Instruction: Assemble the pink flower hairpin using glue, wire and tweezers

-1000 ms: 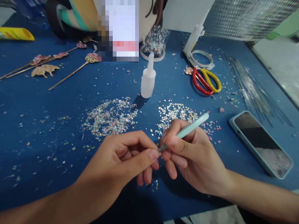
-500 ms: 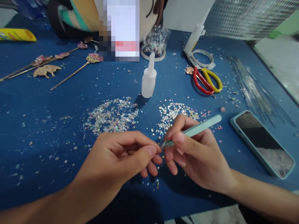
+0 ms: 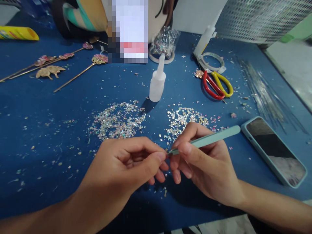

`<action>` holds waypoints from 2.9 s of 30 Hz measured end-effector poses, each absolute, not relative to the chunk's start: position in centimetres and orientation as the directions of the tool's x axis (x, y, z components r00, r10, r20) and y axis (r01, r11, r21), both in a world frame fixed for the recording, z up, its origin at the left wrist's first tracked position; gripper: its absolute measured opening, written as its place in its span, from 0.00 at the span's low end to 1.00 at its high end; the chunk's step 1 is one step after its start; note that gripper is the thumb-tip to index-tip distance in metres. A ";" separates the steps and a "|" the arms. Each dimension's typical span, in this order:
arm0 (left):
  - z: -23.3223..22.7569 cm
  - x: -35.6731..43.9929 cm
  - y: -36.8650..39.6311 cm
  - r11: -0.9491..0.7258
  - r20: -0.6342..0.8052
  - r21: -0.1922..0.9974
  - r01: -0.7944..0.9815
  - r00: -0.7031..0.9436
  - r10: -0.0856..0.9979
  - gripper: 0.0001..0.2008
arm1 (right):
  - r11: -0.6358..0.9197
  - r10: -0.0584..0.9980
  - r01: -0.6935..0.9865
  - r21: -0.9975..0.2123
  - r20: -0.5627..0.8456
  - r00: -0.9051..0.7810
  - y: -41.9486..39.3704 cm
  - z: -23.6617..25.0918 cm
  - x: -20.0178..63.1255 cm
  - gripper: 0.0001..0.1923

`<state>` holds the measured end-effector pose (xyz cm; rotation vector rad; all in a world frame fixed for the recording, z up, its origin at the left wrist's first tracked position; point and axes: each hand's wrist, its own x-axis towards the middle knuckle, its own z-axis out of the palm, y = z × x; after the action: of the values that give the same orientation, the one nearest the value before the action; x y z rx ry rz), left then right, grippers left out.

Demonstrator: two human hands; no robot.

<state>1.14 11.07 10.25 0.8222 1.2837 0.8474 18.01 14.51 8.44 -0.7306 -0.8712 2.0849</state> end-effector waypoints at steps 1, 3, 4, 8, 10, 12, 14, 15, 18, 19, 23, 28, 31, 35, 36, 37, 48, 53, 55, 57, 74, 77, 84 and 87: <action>10.3 1.2 11.1 0.460 -0.455 0.885 -0.065 0.082 0.887 0.10 | -0.488 0.802 -0.411 -0.770 -0.210 -0.559 14.5 8.5 18.0 0.13; 10.3 1.1 11.1 0.444 -0.441 0.895 -0.041 0.072 0.895 0.10 | -0.493 0.798 -0.399 -0.773 -0.220 -0.561 14.5 8.5 17.9 0.13; 10.3 1.1 11.1 0.433 -0.431 0.901 -0.025 0.070 0.900 0.10 | -0.497 0.797 -0.394 -0.774 -0.227 -0.560 14.6 8.5 17.9 0.13; 9.9 1.0 10.9 0.417 -0.416 0.909 -0.002 0.062 0.907 0.11 | -0.510 0.795 -0.403 -0.760 -0.238 -0.558 14.6 8.3 17.9 0.13; 9.6 1.0 10.5 0.397 -0.394 0.917 -0.038 0.057 0.917 0.12 | -0.518 0.794 -0.420 -0.745 -0.236 -0.560 14.6 8.2 17.9 0.13; 9.2 0.9 10.2 0.378 -0.373 0.923 -0.075 0.077 0.925 0.13 | -0.532 0.787 -0.420 -0.735 -0.247 -0.565 14.6 8.2 17.9 0.13; 9.0 0.9 10.0 0.372 -0.362 0.923 -0.094 0.105 0.926 0.14 | -0.547 0.778 -0.413 -0.728 -0.262 -0.570 14.7 8.3 18.0 0.13; 8.9 0.9 10.0 0.373 -0.361 0.923 -0.100 0.118 0.925 0.14 | -0.556 0.774 -0.413 -0.721 -0.268 -0.574 14.7 8.3 18.0 0.13; 8.9 0.8 10.2 0.373 -0.354 0.919 -0.129 0.149 0.923 0.13 | -0.588 0.758 -0.427 -0.687 -0.283 -0.588 14.8 8.3 18.2 0.14; 9.0 0.8 10.4 0.369 -0.349 0.920 -0.131 0.157 0.924 0.13 | -0.600 0.750 -0.428 -0.676 -0.288 -0.595 14.9 8.3 18.2 0.14; 9.0 0.6 10.7 0.338 -0.330 0.941 -0.022 0.154 0.931 0.10 | -0.632 0.722 -0.409 -0.658 -0.307 -0.621 15.0 8.4 18.4 0.13; 8.8 0.4 10.7 0.257 -0.273 0.959 0.119 0.152 0.950 0.09 | -0.656 0.700 -0.385 -0.649 -0.335 -0.630 15.0 8.4 18.4 0.14; 8.9 0.4 10.6 0.221 -0.247 0.960 0.170 0.150 0.957 0.10 | -0.662 0.695 -0.372 -0.651 -0.348 -0.629 15.0 8.4 18.3 0.17; 9.0 0.4 10.3 0.194 -0.232 0.951 0.240 0.143 0.962 0.11 | -0.680 0.682 -0.362 -0.638 -0.367 -0.633 15.0 8.6 18.2 0.17; 9.0 0.4 10.2 0.197 -0.236 0.948 0.250 0.140 0.962 0.11 | -0.684 0.679 -0.363 -0.633 -0.371 -0.633 15.0 8.7 18.2 0.17; 8.9 0.5 10.2 0.197 -0.237 0.948 0.251 0.141 0.961 0.11 | -0.689 0.676 -0.364 -0.627 -0.372 -0.636 14.9 8.7 18.2 0.17; 8.7 0.3 9.9 0.119 -0.150 0.977 0.177 0.178 0.972 0.12 | -0.756 0.619 -0.395 -0.522 -0.374 -0.690 14.7 8.6 18.2 0.16; 8.5 0.3 9.9 0.104 -0.124 0.989 0.108 0.193 0.973 0.14 | -0.775 0.600 -0.415 -0.476 -0.350 -0.719 14.7 8.5 18.3 0.12; 8.4 0.3 9.9 0.115 -0.130 0.990 0.085 0.201 0.971 0.14 | -0.781 0.595 -0.416 -0.466 -0.352 -0.723 14.7 8.4 18.3 0.12; 8.3 0.3 10.0 0.131 -0.141 0.990 0.060 0.209 0.968 0.15 | -0.785 0.590 -0.416 -0.459 -0.353 -0.726 14.7 8.4 18.3 0.13; 8.4 0.5 10.2 0.244 -0.235 0.969 -0.045 0.145 0.961 0.10 | -0.798 0.573 -0.390 -0.459 -0.378 -0.727 14.7 8.5 18.5 0.13; 8.8 0.7 10.3 0.266 -0.258 0.963 -0.047 0.132 0.957 0.11 | -0.801 0.570 -0.396 -0.448 -0.369 -0.734 15.2 8.5 18.5 0.13; 8.7 0.6 10.1 0.305 -0.291 0.948 -0.093 0.139 0.947 0.13 | -0.772 0.600 -0.396 -0.498 -0.364 -0.713 15.5 8.4 18.3 0.14; 9.3 0.9 10.5 0.342 -0.330 0.933 -0.113 0.113 0.937 0.13 | -0.669 0.668 -0.338 -0.662 -0.335 -0.665 15.9 8.8 18.5 0.18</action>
<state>0.87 10.51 9.27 0.9051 1.1913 0.9497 18.47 15.93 8.76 -0.7702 -0.7604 2.3121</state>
